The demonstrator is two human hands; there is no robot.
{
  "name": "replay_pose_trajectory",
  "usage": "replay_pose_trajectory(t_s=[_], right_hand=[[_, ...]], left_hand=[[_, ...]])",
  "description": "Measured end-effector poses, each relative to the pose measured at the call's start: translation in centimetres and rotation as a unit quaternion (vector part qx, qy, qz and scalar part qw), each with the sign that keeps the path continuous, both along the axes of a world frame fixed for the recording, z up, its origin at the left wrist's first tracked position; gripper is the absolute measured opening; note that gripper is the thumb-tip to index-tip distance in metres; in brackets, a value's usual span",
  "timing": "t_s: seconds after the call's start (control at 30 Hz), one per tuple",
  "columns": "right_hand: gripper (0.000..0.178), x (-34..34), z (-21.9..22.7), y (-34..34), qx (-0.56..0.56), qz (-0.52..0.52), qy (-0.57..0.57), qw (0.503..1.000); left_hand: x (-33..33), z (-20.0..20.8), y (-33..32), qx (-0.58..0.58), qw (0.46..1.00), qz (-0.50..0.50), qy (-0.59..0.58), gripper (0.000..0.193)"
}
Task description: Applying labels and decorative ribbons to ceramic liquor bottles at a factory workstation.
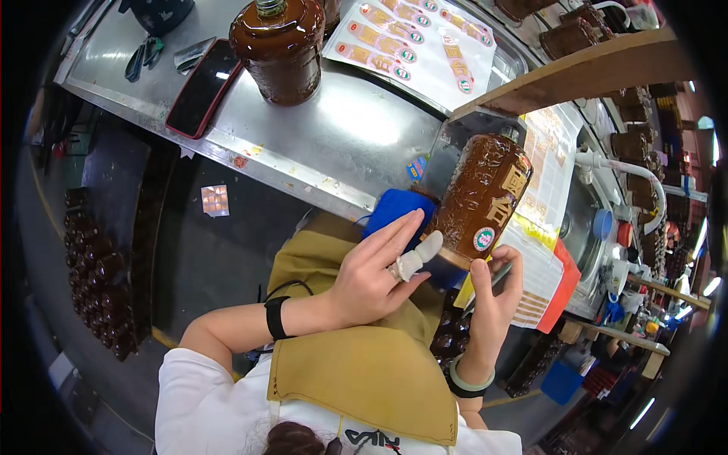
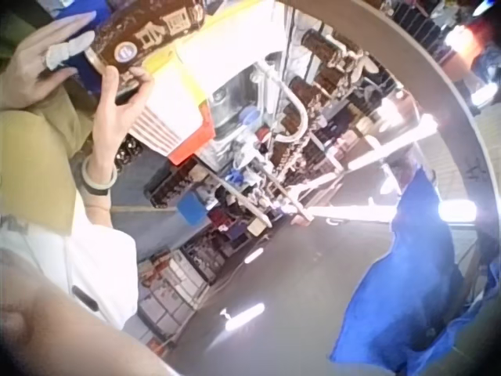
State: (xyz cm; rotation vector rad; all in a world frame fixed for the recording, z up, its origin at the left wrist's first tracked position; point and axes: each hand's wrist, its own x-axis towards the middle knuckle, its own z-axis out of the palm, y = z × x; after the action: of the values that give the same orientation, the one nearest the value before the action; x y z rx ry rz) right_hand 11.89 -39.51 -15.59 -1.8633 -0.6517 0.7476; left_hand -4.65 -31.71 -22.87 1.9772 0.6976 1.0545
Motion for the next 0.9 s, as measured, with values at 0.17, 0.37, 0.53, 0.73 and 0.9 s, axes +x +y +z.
replay_pose_trajectory(t_s=[0.17,0.37,0.53,0.73,0.9], right_hand=[[0.03,-0.1,0.1,0.0,0.006,0.011,-0.012,1.0],[0.031,0.0,-0.1,0.1,0.015,-0.003,0.016,1.0],[0.025,0.7,0.1,-0.6,0.02,0.003,-0.013,1.0],[0.021,1.5,-0.4,-1.5,0.068,-0.028,0.054,0.996],[0.03,1.9,-0.9,-1.8,0.074,-0.015,0.015,0.997]], left_hand=[[0.0,-0.8,0.1,-0.047,0.999,0.004,-0.024,0.053],[0.1,-1.4,0.4,-0.036,0.999,0.005,-0.015,0.054],[0.5,-1.5,0.2,-0.091,0.991,0.041,-0.092,0.056],[1.1,-1.5,0.1,-0.02,0.997,0.022,-0.075,0.052],[1.6,-1.2,0.2,0.049,0.997,0.029,-0.049,0.06]])
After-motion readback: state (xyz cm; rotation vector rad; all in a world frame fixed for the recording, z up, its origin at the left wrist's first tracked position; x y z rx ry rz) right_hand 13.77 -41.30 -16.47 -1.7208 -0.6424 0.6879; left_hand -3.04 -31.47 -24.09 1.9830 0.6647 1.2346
